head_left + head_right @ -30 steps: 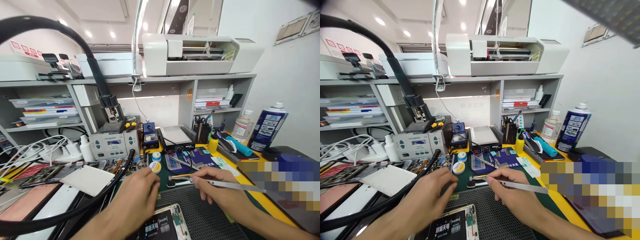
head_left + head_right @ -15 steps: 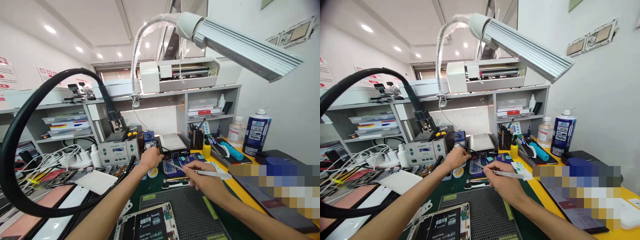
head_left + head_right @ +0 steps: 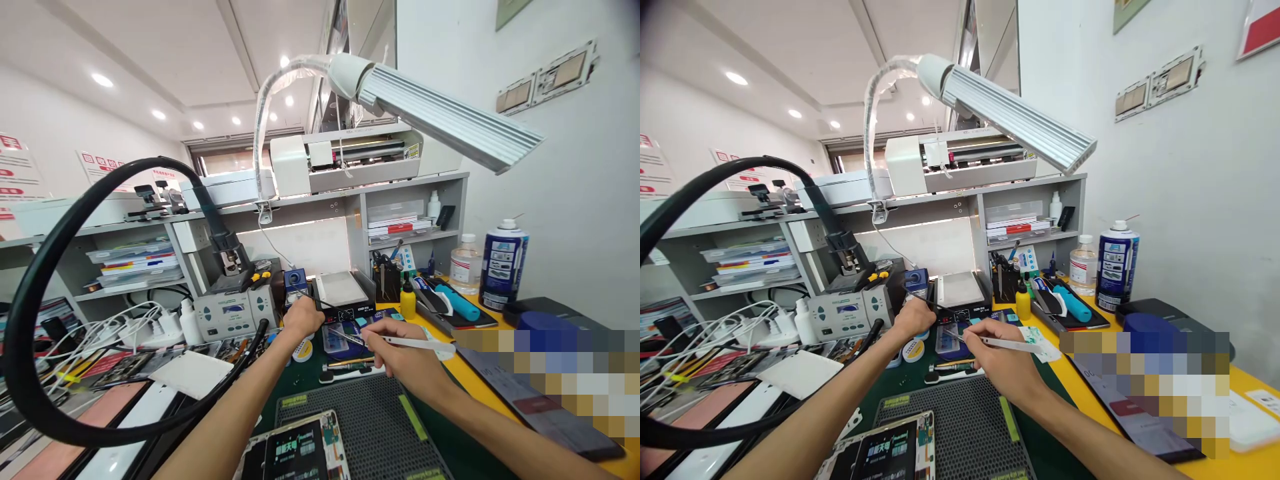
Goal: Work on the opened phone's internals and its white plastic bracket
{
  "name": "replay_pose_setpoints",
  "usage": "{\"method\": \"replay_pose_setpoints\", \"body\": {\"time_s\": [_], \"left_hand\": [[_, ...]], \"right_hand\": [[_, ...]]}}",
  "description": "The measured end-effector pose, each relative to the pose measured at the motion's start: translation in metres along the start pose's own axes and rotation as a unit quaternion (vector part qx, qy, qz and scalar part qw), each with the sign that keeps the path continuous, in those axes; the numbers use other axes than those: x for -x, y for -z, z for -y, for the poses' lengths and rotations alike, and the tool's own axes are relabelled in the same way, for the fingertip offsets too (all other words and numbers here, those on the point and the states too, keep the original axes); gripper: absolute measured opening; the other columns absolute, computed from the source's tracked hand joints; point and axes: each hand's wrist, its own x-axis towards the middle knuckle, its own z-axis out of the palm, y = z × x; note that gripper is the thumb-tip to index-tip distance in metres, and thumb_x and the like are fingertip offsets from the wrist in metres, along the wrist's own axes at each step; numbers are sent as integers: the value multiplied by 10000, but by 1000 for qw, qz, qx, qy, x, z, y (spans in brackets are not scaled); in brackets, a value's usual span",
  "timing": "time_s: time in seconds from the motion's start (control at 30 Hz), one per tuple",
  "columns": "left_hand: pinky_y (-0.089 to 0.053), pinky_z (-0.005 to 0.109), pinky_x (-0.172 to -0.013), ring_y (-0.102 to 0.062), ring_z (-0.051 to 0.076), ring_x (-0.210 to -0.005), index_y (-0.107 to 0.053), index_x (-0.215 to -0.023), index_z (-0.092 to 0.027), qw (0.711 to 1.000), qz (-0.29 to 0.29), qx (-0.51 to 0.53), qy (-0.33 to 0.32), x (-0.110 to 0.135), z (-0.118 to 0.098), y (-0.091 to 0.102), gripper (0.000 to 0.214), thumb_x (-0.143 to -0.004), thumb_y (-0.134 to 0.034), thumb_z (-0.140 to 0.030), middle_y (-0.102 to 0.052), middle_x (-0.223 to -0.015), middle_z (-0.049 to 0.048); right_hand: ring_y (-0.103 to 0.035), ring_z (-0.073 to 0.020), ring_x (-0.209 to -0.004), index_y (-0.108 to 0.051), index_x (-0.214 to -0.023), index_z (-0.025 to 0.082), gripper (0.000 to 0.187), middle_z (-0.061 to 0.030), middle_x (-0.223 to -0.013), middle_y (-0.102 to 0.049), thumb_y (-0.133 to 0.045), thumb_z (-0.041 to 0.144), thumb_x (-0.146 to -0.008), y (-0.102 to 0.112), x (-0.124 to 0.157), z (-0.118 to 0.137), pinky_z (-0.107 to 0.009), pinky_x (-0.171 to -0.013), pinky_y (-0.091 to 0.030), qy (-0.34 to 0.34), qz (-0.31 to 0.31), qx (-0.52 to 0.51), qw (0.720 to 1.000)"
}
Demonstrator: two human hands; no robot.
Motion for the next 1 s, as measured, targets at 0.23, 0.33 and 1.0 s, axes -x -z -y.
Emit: {"method": "replay_pose_setpoints", "body": {"time_s": [0.23,0.33,1.0], "left_hand": [[-545,425,-881,-628,232,-1066,-580,-1233,-171,1000,-7,3,1,-4,3,-3,357,-930,-629,-353,-606,-1235,90],[-544,423,-884,-627,234,-1071,-580,-1234,-170,1000,-18,-6,-5,-5,3,-6,360,-927,-633,-352,-606,-1236,93],[-547,425,-876,-630,229,-1057,-579,-1235,-173,999,-26,-27,16,2,-9,-7,355,-934,-622,-356,-608,-1231,89]], "right_hand": [[-562,-127,-451,-701,-824,172,234,11,-553,-638,-624,380,-895,0,-2,-4,-220,-440,-397,-1,-11,10,1000],[-555,-121,-446,-706,-823,172,232,13,-553,-636,-618,373,-901,1,-2,-5,-216,-435,-392,2,-13,13,1000],[-551,-75,-499,-657,-865,139,196,45,-679,-611,-595,282,-984,-3,-5,-14,-197,-462,-473,4,16,67,998]]}}
